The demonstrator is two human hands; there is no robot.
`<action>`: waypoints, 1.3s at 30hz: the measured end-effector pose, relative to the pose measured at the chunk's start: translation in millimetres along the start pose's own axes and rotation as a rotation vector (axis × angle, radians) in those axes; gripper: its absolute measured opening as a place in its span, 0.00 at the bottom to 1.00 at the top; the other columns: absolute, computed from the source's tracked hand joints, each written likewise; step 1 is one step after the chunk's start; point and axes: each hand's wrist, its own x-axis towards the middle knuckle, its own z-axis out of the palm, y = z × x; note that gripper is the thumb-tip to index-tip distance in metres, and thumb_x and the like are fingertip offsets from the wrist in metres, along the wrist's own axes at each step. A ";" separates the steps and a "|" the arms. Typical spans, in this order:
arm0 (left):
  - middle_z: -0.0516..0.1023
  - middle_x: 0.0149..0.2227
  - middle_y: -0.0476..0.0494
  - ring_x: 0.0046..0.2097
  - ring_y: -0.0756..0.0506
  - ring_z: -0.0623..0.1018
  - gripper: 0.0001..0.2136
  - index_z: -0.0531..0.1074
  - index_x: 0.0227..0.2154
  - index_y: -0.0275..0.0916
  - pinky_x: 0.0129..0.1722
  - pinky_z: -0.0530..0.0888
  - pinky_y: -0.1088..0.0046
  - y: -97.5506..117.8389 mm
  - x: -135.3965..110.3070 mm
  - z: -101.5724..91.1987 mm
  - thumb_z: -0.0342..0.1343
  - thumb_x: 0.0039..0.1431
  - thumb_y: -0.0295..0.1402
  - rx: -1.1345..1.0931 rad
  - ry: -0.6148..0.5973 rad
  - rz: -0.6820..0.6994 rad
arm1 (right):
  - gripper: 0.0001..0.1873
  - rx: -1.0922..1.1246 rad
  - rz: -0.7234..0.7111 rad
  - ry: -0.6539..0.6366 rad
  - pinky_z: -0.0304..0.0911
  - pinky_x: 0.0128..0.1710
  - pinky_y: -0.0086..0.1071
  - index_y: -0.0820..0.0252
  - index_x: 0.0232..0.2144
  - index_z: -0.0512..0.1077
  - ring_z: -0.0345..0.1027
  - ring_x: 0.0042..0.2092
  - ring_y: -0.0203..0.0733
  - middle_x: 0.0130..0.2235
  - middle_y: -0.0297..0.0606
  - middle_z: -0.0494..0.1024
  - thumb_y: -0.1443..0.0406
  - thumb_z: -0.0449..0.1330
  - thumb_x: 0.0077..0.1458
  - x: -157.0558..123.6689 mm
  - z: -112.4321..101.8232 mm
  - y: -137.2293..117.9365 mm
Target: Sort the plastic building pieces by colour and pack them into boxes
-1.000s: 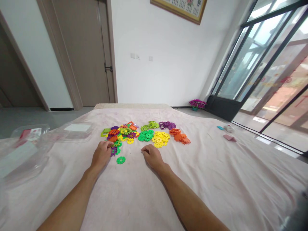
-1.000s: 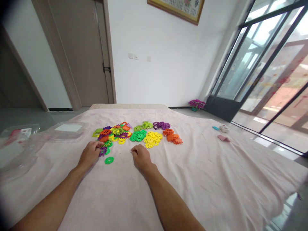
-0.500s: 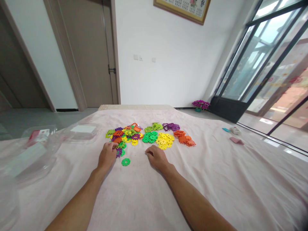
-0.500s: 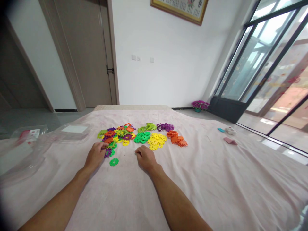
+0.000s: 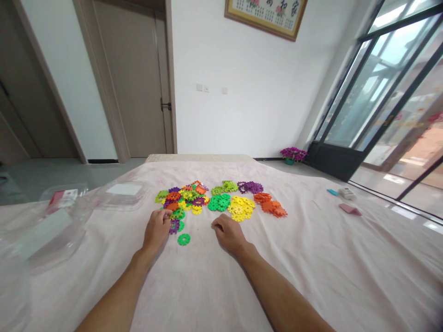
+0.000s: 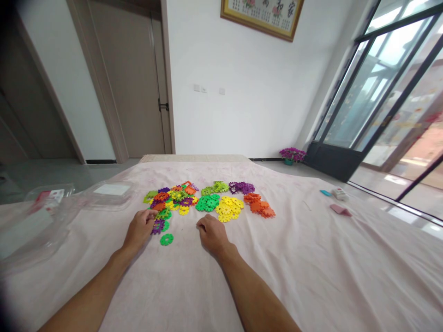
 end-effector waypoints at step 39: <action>0.76 0.51 0.35 0.52 0.31 0.75 0.22 0.77 0.46 0.50 0.55 0.59 0.41 80.9 125.5 70.3 0.52 0.52 0.51 0.596 -0.553 0.368 | 0.07 -0.119 -0.091 -0.064 0.51 0.35 0.30 0.57 0.34 0.72 0.64 0.39 0.37 0.36 0.35 0.71 0.70 0.55 0.60 1.3 -3.4 -6.7</action>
